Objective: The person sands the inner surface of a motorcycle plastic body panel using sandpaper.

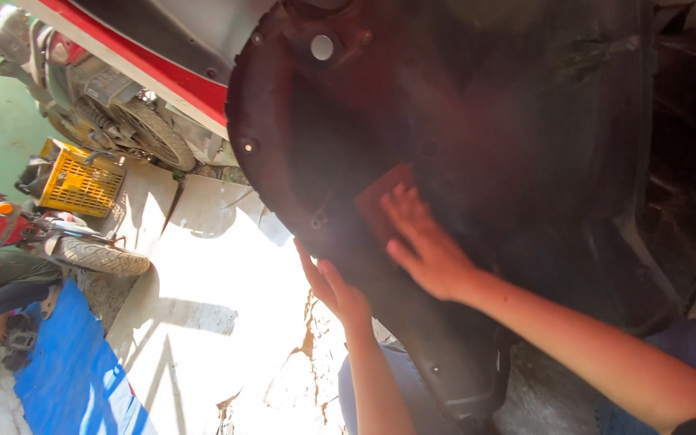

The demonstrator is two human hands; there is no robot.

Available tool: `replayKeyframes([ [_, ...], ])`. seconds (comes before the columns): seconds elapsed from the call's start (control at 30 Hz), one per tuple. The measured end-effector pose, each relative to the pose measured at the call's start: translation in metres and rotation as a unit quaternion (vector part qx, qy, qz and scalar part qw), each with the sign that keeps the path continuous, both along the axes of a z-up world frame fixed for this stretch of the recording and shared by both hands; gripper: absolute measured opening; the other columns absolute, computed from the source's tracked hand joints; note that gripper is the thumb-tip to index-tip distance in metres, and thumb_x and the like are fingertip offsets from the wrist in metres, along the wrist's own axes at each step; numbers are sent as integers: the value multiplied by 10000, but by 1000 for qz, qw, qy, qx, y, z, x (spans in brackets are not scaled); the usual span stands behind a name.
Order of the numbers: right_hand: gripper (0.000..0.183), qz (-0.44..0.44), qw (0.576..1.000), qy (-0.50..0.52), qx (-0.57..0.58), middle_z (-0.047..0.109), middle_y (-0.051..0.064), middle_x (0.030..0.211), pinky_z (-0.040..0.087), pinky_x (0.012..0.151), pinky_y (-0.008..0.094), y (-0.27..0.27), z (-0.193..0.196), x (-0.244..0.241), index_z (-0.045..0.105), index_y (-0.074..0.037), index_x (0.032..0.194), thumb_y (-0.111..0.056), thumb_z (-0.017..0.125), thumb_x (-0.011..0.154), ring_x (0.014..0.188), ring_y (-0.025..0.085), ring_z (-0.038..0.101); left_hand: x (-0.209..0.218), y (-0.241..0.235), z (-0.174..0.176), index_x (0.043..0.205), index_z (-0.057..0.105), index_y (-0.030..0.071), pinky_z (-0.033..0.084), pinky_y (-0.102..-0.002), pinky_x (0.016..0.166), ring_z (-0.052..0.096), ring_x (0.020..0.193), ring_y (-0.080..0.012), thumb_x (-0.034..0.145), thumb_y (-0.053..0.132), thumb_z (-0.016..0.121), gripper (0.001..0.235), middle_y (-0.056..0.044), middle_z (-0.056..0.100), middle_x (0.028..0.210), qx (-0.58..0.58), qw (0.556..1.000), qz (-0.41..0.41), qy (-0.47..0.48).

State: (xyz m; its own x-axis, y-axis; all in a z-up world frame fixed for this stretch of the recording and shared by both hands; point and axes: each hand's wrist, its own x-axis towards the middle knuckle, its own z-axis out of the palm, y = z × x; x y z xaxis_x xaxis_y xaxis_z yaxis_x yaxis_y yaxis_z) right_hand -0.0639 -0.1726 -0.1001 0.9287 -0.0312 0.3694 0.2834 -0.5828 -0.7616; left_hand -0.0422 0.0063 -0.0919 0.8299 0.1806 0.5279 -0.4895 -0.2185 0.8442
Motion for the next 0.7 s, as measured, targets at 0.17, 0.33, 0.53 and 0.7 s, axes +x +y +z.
replayKeyframes([
  [0.17, 788, 209, 972, -10, 101, 108, 203, 1712, 118, 1237, 465, 16, 17, -14, 189, -90, 1621, -444, 513, 995, 1572, 361, 79, 1, 2, 2, 1610, 274, -49, 346, -411, 1211, 417, 1503, -322, 1110, 488, 378, 742, -234, 385, 1641, 13, 1000, -9, -11],
  [0.33, 706, 17, 1000, -6, -24, 143, 176, 1733, 124, 1300, 477, -15, -7, 18, 242, -117, 1646, -441, 436, 1050, 1619, 357, 102, -3, 0, 4, 1612, 256, -53, 363, -414, 1189, 458, 1456, -333, 1104, 470, 402, 743, -244, 410, 1616, -22, 999, -33, -3],
  [0.53, 861, 144, 989, -27, 36, 154, 242, 1694, 147, 1219, 487, 9, 9, -19, 213, -31, 1622, -476, 528, 954, 1557, 402, 114, 0, -3, 6, 1610, 257, -56, 372, -413, 1189, 452, 1467, -323, 1104, 460, 400, 736, -234, 387, 1631, -28, 999, -32, 1],
  [0.7, 856, -1, 986, 4, -169, 266, 165, 1668, 194, 1253, 459, -50, -14, -5, 293, -86, 1594, -565, 524, 923, 1547, 344, 226, -1, 2, 2, 1609, 257, -66, 355, -408, 1206, 430, 1485, -316, 1112, 462, 395, 739, -232, 369, 1645, -9, 1000, -29, -1],
])
